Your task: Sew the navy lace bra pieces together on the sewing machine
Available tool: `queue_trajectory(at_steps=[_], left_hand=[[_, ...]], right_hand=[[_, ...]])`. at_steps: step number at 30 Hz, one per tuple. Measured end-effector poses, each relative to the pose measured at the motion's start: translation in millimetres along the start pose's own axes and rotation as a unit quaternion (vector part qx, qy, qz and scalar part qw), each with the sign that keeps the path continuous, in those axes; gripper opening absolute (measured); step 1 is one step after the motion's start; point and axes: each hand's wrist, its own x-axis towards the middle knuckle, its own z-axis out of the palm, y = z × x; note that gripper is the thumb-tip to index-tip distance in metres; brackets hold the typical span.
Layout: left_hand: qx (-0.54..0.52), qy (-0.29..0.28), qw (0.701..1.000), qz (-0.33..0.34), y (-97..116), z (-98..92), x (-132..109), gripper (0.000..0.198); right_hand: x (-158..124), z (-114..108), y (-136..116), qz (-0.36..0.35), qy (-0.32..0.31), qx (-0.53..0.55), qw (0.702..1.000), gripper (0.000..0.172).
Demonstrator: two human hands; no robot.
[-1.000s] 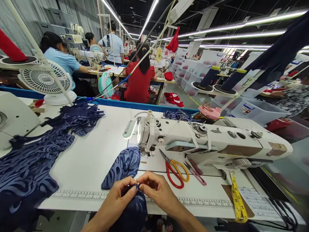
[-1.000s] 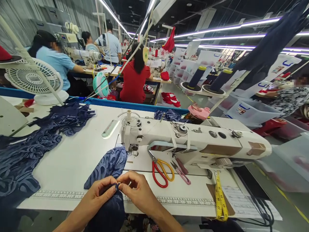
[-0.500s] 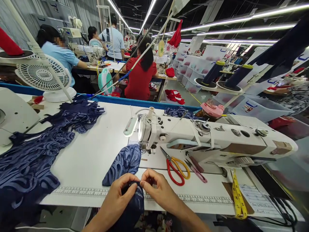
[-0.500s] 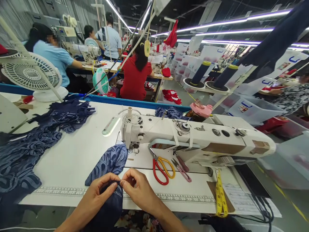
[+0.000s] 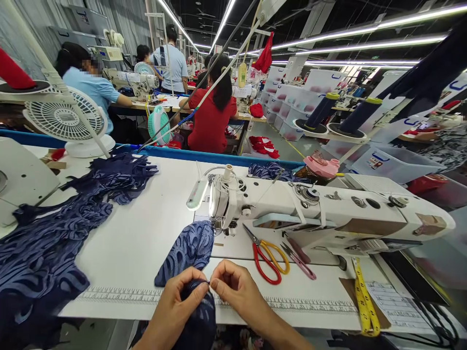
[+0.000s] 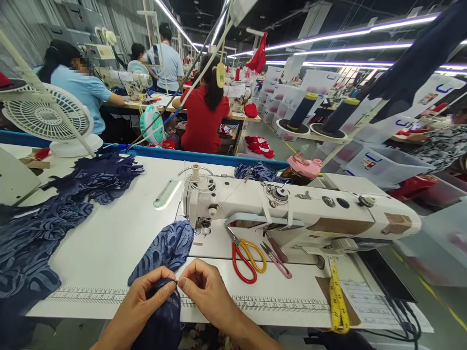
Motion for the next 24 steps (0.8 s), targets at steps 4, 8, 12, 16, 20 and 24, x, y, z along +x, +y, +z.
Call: queue_trajectory(at_steps=[4,8,12,16,20,24], left_hand=[[0.059,0.01,0.998,0.017,29,-29.8,13,0.033],[0.163,-0.022,0.983,0.083,51,-43.6,70,0.023],[0.263,-0.039,0.96,0.091,30,-33.3,123,0.018],[0.297,-0.022,0.951,0.08,-4,-26.3,116,0.018],[0.289,-0.036,0.955,0.062,-7,-31.0,89,0.019],[0.239,-0.053,0.967,0.067,19,-34.1,91,0.018]], right_hand=[[19,-18,4,-0.121,0.056,-0.249,0.959,0.019],[49,-29,16,-0.204,0.077,-0.47,0.855,0.027],[63,-25,28,-0.217,0.091,-0.56,0.794,0.032],[54,-21,29,-0.237,0.065,-0.549,0.799,0.029],[48,-21,28,-0.233,0.061,-0.533,0.811,0.031],[51,-20,32,-0.233,0.063,-0.545,0.803,0.032]])
